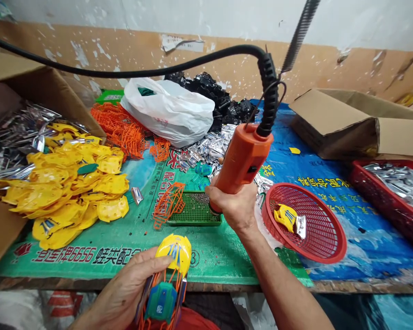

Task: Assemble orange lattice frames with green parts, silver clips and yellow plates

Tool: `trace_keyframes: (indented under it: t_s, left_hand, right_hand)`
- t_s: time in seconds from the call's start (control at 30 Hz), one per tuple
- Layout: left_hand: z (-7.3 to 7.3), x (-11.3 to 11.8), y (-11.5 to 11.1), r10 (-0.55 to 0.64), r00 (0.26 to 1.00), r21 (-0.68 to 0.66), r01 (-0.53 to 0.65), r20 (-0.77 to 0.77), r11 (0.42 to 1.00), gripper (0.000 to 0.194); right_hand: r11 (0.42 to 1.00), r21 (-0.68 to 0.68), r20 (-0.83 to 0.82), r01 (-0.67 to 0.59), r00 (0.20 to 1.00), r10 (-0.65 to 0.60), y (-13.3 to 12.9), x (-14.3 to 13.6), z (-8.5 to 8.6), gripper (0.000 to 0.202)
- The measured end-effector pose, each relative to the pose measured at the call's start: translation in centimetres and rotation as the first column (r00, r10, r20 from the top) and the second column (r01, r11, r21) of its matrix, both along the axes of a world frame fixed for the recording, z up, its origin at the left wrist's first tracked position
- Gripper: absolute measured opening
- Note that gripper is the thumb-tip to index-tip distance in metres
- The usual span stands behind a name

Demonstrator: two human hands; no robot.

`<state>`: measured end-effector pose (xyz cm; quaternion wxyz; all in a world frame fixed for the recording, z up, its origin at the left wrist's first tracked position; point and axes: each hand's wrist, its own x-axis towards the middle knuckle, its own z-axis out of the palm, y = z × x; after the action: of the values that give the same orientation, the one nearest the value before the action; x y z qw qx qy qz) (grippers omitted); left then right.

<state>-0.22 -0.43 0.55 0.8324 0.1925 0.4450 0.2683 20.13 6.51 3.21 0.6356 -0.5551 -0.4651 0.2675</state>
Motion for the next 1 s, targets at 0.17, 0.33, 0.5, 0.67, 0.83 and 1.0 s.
trace_keyframes:
  t_s: [0.17, 0.33, 0.5, 0.67, 0.83, 1.0]
  left_hand:
    - [-0.3, -0.1, -0.2, 0.015, 0.999, -0.028, -0.016, -0.044, 0.999, 0.023]
    - [-0.3, 0.1, -0.1, 0.012, 0.999, -0.005, -0.012, -0.042, 1.000, 0.025]
    - [0.0, 0.4, 0.0, 0.046, 0.997, 0.020, -0.045, -0.055, 0.999, 0.026]
    - [-0.2, 0.4, -0.3, 0.046, 0.996, 0.017, -0.045, -0.076, 0.999, 0.026]
    - [-0.7, 0.6, -0.6, 0.049, 0.996, 0.009, -0.049, -0.077, 0.999, 0.024]
    - [-0.1, 1.1, -0.5, 0.074, 0.995, 0.030, -0.073, -0.062, 0.997, 0.021]
  right_hand:
    - [1.000, 0.000, -0.024, -0.004, 1.000, 0.004, 0.2, 0.1, -0.3, 0.015]
    - [0.999, 0.009, 0.016, 0.035, 0.999, -0.036, -0.1, 0.0, 0.0, 0.017]
    - [1.000, 0.011, 0.007, 0.003, 1.000, -0.003, -0.3, -0.1, 0.0, 0.016]
    - [0.998, 0.057, -0.103, -0.027, 0.994, 0.033, -0.2, 0.4, -0.1, 0.015]
    - [0.990, 0.127, -0.159, -0.059, 0.984, 0.079, -0.9, 0.2, 2.0, 0.012]
    - [0.966, 0.180, -0.235, -0.183, 0.946, 0.223, -3.1, -2.0, 4.5, 0.021]
